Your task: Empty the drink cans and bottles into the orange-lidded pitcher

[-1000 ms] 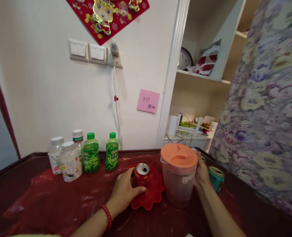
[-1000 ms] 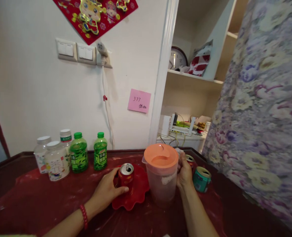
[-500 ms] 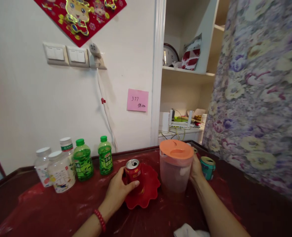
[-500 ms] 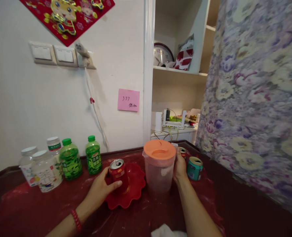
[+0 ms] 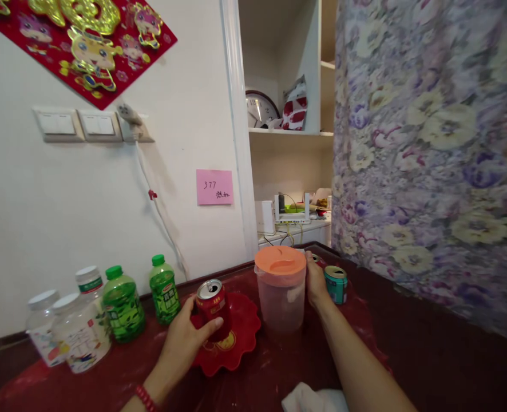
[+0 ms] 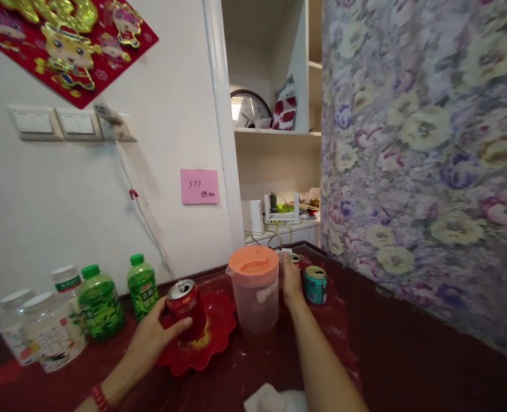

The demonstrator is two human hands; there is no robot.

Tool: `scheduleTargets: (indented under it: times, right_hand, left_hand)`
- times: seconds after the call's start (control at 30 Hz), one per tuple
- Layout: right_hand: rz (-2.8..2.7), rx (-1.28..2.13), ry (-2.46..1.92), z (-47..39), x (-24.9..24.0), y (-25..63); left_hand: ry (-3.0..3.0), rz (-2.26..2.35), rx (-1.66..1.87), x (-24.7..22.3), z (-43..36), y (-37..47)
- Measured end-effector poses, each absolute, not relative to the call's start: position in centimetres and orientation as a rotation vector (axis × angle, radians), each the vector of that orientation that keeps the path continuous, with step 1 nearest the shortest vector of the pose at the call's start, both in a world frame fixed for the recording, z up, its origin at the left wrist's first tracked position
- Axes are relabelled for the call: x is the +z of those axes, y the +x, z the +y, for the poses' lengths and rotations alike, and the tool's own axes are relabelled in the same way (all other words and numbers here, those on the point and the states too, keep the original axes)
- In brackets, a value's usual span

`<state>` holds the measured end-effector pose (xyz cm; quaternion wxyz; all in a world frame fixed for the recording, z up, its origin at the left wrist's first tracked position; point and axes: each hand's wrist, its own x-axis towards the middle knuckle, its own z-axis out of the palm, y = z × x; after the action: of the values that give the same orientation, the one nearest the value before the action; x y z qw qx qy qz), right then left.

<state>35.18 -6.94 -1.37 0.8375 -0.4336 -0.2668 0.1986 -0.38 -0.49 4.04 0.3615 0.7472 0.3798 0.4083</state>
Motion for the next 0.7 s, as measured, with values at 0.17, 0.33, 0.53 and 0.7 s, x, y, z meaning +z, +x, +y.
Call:
scheduleTargets:
  times: [0.17,0.33,0.53,0.7]
  right_hand:
    - [-0.629,0.36,-0.988,-7.5,0.2,35.6]
    - [-0.639,0.239,-1.039,-7.7,1.6,35.9]
    - [-0.581,0.068,-0.956,-8.6,4.0,35.0]
    - [-0.534,-0.153,-0.736,-12.1,9.9,32.8]
  left_hand:
    - [1.837,0.912,1.053,4.9,-0.2,-0.2]
    - [1.772,0.861,1.038,5.9,-0.6,0.1]
    - [1.795,0.881,1.089,7.7,-1.7,0.2]
    - [1.802,0.875,1.118,9.4,-3.0,-0.7]
